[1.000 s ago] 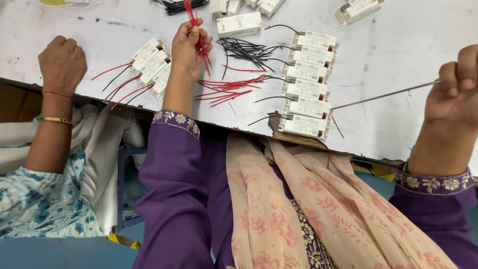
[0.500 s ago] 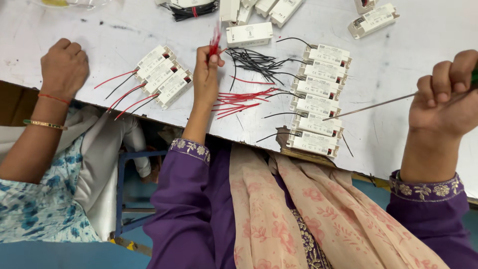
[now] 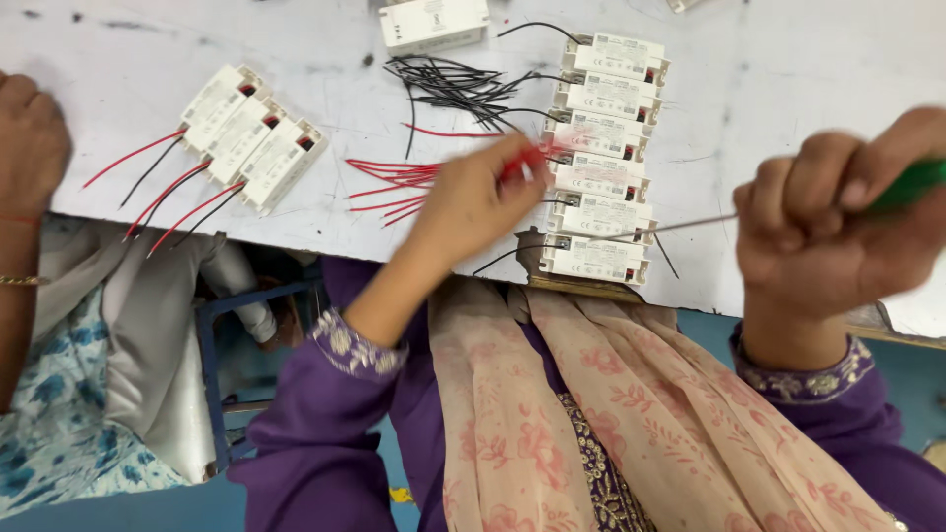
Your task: The person assembles electrical components by inserting colored wires into terminal blocks on led drivers and securing them with a screwdriver. The person handles multiple drivers, wires, and bundles them during the process.
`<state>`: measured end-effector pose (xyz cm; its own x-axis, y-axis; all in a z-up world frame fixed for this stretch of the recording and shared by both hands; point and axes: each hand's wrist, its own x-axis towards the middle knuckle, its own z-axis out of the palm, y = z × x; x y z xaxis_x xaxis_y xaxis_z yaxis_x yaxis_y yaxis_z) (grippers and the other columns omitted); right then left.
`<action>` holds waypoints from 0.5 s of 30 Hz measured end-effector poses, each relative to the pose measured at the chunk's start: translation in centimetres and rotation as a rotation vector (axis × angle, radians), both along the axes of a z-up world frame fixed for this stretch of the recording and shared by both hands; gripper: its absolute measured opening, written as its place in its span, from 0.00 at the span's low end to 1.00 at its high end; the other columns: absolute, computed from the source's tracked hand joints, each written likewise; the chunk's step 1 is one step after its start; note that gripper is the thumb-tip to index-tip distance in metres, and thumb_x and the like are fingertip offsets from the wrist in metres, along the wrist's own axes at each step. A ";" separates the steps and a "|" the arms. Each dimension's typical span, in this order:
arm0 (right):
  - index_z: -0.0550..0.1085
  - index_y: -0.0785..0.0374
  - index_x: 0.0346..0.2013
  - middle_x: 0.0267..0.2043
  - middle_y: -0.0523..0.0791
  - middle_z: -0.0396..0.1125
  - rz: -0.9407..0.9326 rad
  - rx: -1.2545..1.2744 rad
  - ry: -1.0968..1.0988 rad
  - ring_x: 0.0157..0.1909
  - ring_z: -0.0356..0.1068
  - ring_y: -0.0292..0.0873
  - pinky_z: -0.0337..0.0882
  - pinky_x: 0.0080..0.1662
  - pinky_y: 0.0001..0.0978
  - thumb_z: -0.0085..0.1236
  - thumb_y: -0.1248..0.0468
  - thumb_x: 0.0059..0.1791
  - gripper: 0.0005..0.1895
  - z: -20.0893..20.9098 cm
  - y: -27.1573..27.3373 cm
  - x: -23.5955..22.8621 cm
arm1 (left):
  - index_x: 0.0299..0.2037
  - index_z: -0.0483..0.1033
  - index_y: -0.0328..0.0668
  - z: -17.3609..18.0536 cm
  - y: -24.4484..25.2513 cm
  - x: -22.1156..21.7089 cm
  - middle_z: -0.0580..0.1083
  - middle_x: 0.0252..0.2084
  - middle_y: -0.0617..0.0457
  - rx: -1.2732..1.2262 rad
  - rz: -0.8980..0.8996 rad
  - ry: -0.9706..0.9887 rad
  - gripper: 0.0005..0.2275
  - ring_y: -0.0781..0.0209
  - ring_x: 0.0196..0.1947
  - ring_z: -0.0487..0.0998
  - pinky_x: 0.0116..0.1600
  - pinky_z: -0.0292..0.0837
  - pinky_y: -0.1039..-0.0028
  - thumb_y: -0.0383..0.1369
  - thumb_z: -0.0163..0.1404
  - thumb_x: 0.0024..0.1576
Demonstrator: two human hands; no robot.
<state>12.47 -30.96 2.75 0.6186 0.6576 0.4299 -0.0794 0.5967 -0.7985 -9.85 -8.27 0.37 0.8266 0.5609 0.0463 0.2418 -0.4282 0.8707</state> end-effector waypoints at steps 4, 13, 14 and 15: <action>0.60 0.52 0.28 0.12 0.36 0.45 0.152 0.044 -0.075 0.13 0.35 0.30 0.44 0.14 0.27 0.28 0.32 0.55 0.29 -1.2 -0.6 -1.0 | 0.37 0.76 0.42 1.1 -2.5 -1.2 0.73 0.25 0.53 0.055 -0.077 0.110 0.09 0.55 0.25 0.76 0.32 0.70 0.66 0.38 0.54 0.54; 0.58 0.54 0.29 0.11 0.39 0.45 0.149 -0.008 -0.022 0.14 0.34 0.34 0.42 0.18 0.29 0.30 0.31 0.55 0.31 -1.3 -1.9 -2.8 | 0.39 0.78 0.43 0.9 -2.8 -2.9 0.72 0.28 0.52 0.126 -0.006 0.086 0.10 0.52 0.26 0.75 0.30 0.68 0.63 0.42 0.54 0.59; 0.58 0.54 0.29 0.11 0.39 0.45 0.142 -0.006 -0.027 0.14 0.34 0.34 0.42 0.18 0.29 0.31 0.32 0.55 0.30 -1.2 -1.8 -3.0 | 0.38 0.78 0.44 0.7 -2.7 -3.1 0.73 0.28 0.52 0.145 -0.007 0.077 0.10 0.52 0.26 0.75 0.31 0.68 0.63 0.42 0.54 0.59; 0.58 0.54 0.29 0.12 0.38 0.45 0.134 -0.006 -0.031 0.14 0.34 0.34 0.43 0.18 0.29 0.31 0.32 0.55 0.30 -1.2 -1.7 -3.3 | 0.38 0.79 0.44 0.5 -2.4 -3.2 0.73 0.28 0.52 0.164 -0.006 0.068 0.11 0.52 0.26 0.75 0.31 0.68 0.63 0.42 0.54 0.60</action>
